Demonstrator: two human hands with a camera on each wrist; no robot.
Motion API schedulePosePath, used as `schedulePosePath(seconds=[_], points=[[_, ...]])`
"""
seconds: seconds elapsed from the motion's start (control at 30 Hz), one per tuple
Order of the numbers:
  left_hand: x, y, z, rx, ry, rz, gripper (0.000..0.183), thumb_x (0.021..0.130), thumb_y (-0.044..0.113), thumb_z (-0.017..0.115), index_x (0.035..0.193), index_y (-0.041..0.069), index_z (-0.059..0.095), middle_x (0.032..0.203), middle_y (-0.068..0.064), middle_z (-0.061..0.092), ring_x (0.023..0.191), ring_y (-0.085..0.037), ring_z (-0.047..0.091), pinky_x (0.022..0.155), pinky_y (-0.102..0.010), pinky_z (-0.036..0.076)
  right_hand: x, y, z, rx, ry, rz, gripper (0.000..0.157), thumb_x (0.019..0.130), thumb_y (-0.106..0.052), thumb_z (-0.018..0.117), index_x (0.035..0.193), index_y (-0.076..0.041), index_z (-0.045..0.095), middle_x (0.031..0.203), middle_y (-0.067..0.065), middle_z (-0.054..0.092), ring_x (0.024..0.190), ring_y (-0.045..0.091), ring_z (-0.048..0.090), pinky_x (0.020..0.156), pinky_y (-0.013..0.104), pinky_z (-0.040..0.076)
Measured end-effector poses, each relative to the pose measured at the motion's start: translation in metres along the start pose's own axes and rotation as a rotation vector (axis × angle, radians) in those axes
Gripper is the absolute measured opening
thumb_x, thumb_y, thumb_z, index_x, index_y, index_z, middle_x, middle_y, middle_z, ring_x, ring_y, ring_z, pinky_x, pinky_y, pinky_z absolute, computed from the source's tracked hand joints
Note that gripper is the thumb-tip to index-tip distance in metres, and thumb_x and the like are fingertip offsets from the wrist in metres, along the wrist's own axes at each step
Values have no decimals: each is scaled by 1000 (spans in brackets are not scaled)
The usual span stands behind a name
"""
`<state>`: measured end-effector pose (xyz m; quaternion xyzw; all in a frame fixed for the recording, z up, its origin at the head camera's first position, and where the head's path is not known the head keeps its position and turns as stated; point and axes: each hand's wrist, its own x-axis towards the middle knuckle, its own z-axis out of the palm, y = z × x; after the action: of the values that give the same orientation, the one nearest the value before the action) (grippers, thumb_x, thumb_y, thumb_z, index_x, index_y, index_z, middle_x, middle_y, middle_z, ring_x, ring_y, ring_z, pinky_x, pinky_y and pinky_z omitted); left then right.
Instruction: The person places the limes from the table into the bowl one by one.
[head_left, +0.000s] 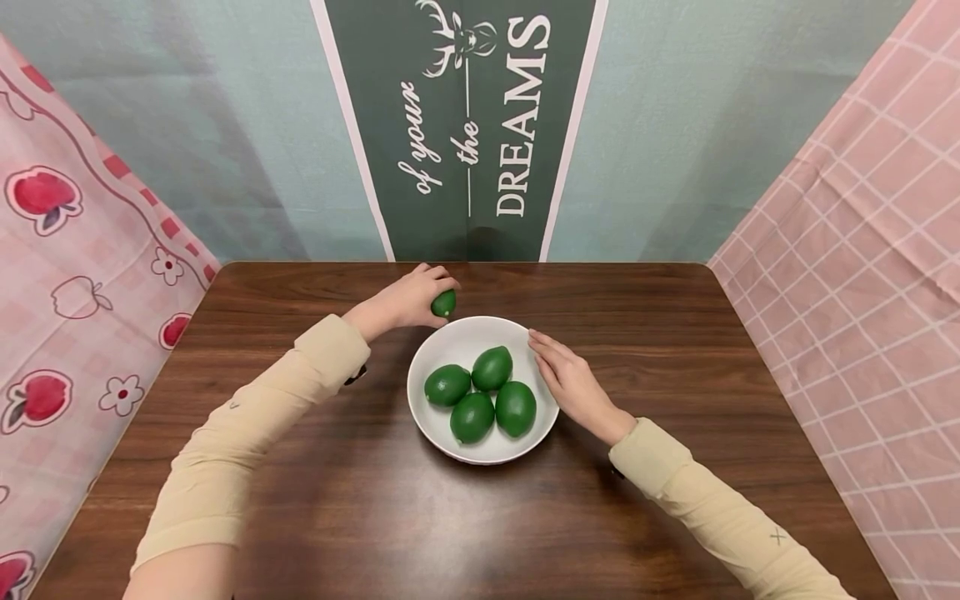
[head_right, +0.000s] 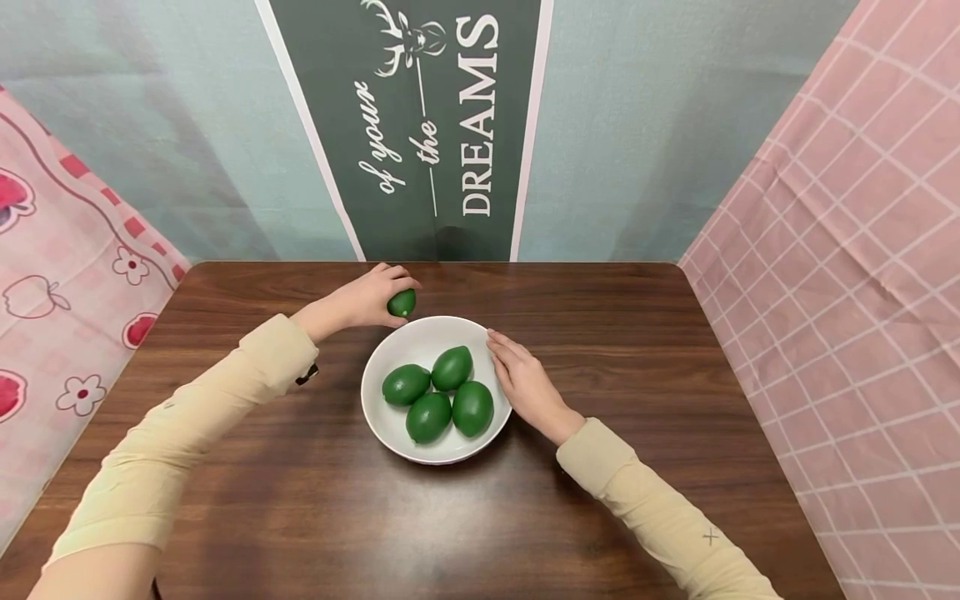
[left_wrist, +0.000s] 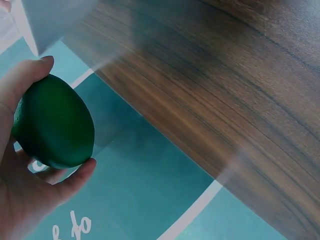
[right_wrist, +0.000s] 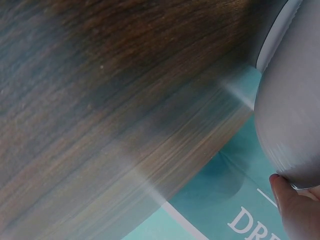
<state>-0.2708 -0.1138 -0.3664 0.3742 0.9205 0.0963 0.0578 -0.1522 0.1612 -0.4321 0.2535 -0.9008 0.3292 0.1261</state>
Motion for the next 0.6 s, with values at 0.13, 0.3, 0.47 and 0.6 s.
schedulePosePath(seconds=[0.13,0.3,0.47,0.6], points=[[-4,3,-4,10,8,0,56,75,27,73,124,8,53,117,-13,48,105,-33,42,84,-43,44,1,0,0,2,0,-3,31,92,-5,51,121,4,56,131,12,50,121,26,46,99,39,38],[-9,7,-9,20,22,2,55,75,27,73,124,8,54,117,-13,49,104,-32,42,82,-43,45,2,1,-1,2,0,-7,31,92,-5,51,121,4,56,131,12,50,121,27,46,99,39,38],[-16,12,-13,33,40,23,53,75,28,72,122,10,55,113,-11,50,103,-32,43,78,-45,45,3,1,-2,0,-2,-9,31,92,-6,51,121,4,56,131,12,50,120,27,46,99,39,38],[-20,17,-16,35,41,35,52,75,28,71,121,12,55,112,-9,51,103,-31,43,76,-45,45,3,2,-3,-3,-6,-5,31,92,-6,51,122,3,56,131,12,50,121,27,46,99,39,38]])
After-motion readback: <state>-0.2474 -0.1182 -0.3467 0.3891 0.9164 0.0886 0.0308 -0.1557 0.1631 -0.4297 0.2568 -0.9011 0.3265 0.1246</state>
